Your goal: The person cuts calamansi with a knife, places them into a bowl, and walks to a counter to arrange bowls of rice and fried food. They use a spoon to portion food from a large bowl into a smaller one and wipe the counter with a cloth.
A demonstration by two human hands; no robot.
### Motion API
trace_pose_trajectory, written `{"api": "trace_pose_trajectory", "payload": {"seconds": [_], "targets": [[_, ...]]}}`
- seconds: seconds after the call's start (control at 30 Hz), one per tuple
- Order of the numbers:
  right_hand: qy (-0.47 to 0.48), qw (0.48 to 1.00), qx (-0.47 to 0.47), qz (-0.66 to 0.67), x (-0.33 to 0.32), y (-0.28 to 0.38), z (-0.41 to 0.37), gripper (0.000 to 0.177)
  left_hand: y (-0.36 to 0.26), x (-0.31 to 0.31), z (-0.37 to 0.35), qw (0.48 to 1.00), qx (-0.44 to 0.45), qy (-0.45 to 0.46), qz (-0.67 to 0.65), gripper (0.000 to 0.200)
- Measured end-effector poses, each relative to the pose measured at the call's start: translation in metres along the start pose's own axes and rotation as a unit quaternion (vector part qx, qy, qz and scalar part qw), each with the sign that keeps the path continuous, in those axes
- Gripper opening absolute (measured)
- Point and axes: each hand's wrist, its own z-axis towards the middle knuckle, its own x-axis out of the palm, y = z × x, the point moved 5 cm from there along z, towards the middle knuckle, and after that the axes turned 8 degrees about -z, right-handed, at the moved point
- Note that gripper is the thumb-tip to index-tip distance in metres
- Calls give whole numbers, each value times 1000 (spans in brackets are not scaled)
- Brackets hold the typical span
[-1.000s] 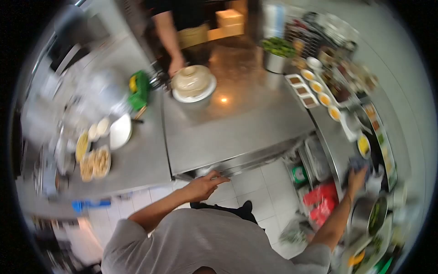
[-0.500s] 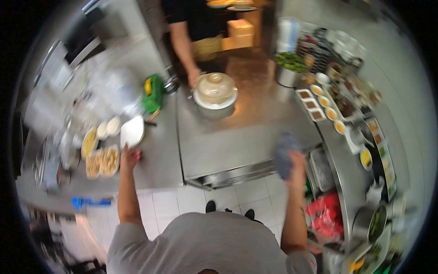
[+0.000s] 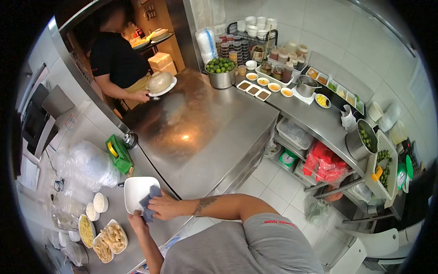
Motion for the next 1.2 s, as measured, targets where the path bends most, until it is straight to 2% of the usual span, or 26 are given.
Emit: {"api": "trace_pose_trajectory", "payload": {"seconds": [0.03,0.1,0.13,0.23,0.3,0.33,0.37,0.43,0.47,0.5,0.53,0.57,0.63,0.67,0.7,0.77,0.8,0.83,0.87,0.9,0.93,0.97,1.0,1.03,1.1,1.2], "targets": [[-3,1000,-7,-16,1,-2,-3,24,9,-10,3,999,-41,0,17,21],[-3,998,-21,-53,-15,-7,-11,23,-14,3,-25,991,-126,1,47,25],[-78,992,-54,-87,-21,-11,-14,20,-12,3,-26,991,-129,12,40,24],[-99,981,-47,-162,-36,-37,-9,20,-19,7,-24,983,-135,110,62,26],[-202,973,11,-110,-58,-65,-12,18,-16,7,-24,987,-144,58,42,24],[-258,962,66,-53,-75,-80,-22,20,-14,1,-23,988,-146,21,34,23],[-291,932,197,92,-94,-93,-40,20,-8,-6,-19,985,-171,6,13,32],[-266,931,251,12,-137,-110,-90,41,-1,-20,-12,987,-158,1,-32,26],[-225,883,407,58,-154,-133,-123,44,2,-27,-8,986,-167,-23,-18,21],[-309,793,483,204,-176,-140,-156,44,6,-36,-3,985,-160,-30,-53,19],[-411,769,470,132,-180,-187,-208,43,2,-36,1,984,-168,-52,-39,20],[-459,725,505,91,-211,-184,-238,40,4,-39,8,986,-154,-40,-58,23],[-456,746,479,-78,-260,-213,-326,44,9,-42,18,982,-168,-44,-68,26],[-454,741,467,-165,-283,-227,-369,47,10,-43,24,983,-160,-39,-82,30],[-445,687,509,-267,-308,-238,-414,52,10,-42,26,983,-152,-31,-94,34],[-428,653,493,-383,-353,-279,-511,50,-2,-43,13,984,-137,-102,-47,38],[-421,669,444,-423,-374,-289,-540,49,-4,-42,2,989,-110,-99,2,35],[-377,672,477,-423,-386,-289,-557,49,-5,-41,-10,990,-86,-96,52,32],[-313,626,513,-498,-397,-325,-606,50,-11,-37,-29,991,-69,-76,80,28],[-230,638,550,-488,-400,-332,-619,55,-13,-35,-48,993,-73,-47,85,27],[-155,638,542,-525,-402,-357,-648,64,-15,-32,-67,993,-76,-17,89,27],[-100,549,620,-552,-401,-396,-676,72,-14,-28,-85,993,-78,13,92,29],[-157,532,615,-560,-399,-423,-692,76,-12,-26,-103,994,-56,0,92,38],[-136,487,665,-550,-381,-367,-625,74,-7,-26,-122,989,-91,3,115,40],[-218,590,577,-521,-359,-376,-586,72,-8,-32,-160,972,-163,11,166,46],[-274,686,489,-464,-299,-396,-512,67,4,-57,-193,949,-242,125,156,53]]}}
